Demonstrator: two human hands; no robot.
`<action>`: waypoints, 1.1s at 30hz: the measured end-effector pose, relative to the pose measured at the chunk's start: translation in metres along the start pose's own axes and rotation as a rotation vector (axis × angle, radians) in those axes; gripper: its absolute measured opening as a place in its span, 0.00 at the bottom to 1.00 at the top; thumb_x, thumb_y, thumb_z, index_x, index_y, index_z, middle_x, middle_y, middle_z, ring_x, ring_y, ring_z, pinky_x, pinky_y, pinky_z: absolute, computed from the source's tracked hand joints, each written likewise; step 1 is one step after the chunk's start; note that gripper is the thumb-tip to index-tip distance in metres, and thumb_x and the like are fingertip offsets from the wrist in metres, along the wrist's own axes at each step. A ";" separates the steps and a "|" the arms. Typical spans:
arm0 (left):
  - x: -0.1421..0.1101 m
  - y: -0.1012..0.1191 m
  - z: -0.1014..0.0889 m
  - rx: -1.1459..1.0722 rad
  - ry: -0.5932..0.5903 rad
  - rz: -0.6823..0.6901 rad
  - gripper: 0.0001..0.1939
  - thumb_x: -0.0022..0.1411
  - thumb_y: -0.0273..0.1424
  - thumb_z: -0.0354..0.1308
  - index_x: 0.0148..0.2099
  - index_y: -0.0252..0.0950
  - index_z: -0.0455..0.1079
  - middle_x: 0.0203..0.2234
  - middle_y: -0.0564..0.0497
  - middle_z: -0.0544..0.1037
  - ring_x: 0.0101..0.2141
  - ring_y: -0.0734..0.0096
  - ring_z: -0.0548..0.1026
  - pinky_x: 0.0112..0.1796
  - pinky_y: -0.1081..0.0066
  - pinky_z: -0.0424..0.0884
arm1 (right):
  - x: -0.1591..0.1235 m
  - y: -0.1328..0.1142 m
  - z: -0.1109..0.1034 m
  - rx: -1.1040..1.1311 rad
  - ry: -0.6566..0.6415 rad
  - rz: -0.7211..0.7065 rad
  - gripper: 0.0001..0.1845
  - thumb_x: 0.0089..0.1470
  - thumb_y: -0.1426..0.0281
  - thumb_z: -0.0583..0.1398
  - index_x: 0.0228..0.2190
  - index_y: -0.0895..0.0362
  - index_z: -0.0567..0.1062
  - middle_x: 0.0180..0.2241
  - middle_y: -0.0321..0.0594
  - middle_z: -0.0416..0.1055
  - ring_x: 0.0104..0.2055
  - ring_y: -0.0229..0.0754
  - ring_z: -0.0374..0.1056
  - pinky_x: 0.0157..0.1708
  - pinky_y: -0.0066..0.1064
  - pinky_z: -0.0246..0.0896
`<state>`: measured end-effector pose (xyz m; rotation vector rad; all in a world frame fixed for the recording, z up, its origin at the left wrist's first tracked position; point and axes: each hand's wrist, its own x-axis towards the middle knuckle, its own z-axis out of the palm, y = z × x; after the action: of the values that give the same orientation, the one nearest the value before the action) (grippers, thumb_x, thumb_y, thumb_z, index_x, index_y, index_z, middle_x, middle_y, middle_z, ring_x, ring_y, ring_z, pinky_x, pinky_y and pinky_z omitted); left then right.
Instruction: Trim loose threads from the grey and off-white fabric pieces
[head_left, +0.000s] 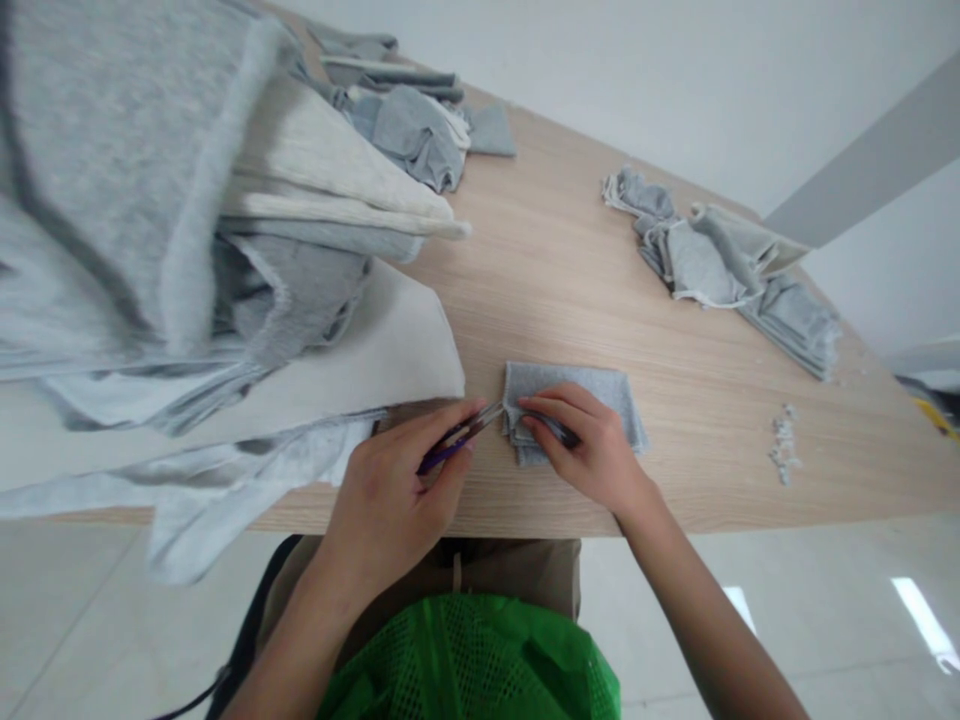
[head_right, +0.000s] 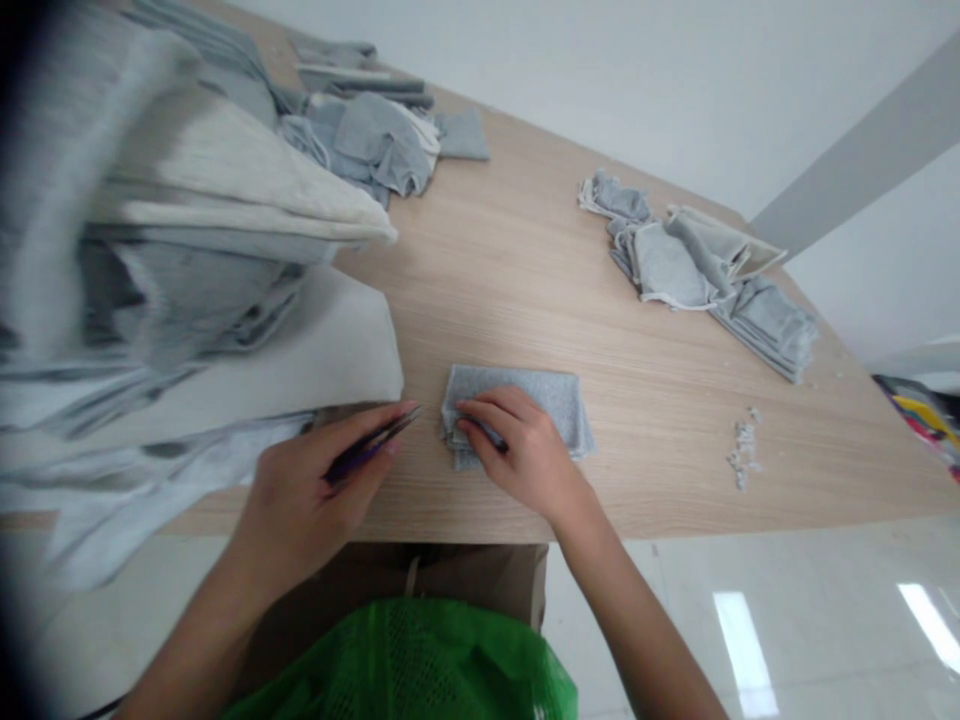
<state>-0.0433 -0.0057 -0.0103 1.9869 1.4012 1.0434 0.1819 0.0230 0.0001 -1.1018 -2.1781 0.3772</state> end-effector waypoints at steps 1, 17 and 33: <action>0.000 0.000 0.000 -0.001 0.000 -0.002 0.18 0.66 0.31 0.56 0.57 0.47 0.70 0.50 0.57 0.79 0.48 0.73 0.77 0.50 0.74 0.71 | 0.000 0.000 0.000 0.003 0.001 -0.001 0.12 0.63 0.72 0.57 0.46 0.57 0.77 0.42 0.46 0.76 0.45 0.44 0.72 0.45 0.40 0.71; 0.000 -0.002 0.003 -0.034 0.026 0.016 0.17 0.66 0.31 0.55 0.56 0.42 0.72 0.50 0.53 0.80 0.49 0.67 0.78 0.51 0.68 0.71 | 0.021 0.018 -0.056 -0.201 -0.010 0.090 0.25 0.53 0.69 0.66 0.54 0.54 0.74 0.52 0.48 0.73 0.57 0.53 0.67 0.59 0.50 0.60; -0.010 0.007 0.002 -0.055 -0.023 -0.042 0.22 0.59 0.23 0.52 0.56 0.38 0.72 0.50 0.47 0.80 0.49 0.59 0.78 0.52 0.56 0.73 | 0.088 -0.016 -0.169 0.213 0.011 0.040 0.10 0.58 0.60 0.64 0.39 0.47 0.83 0.37 0.50 0.81 0.32 0.45 0.77 0.25 0.36 0.67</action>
<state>-0.0400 -0.0173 -0.0095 1.9164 1.3812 1.0271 0.2477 0.0775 0.1709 -1.0271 -2.0535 0.6050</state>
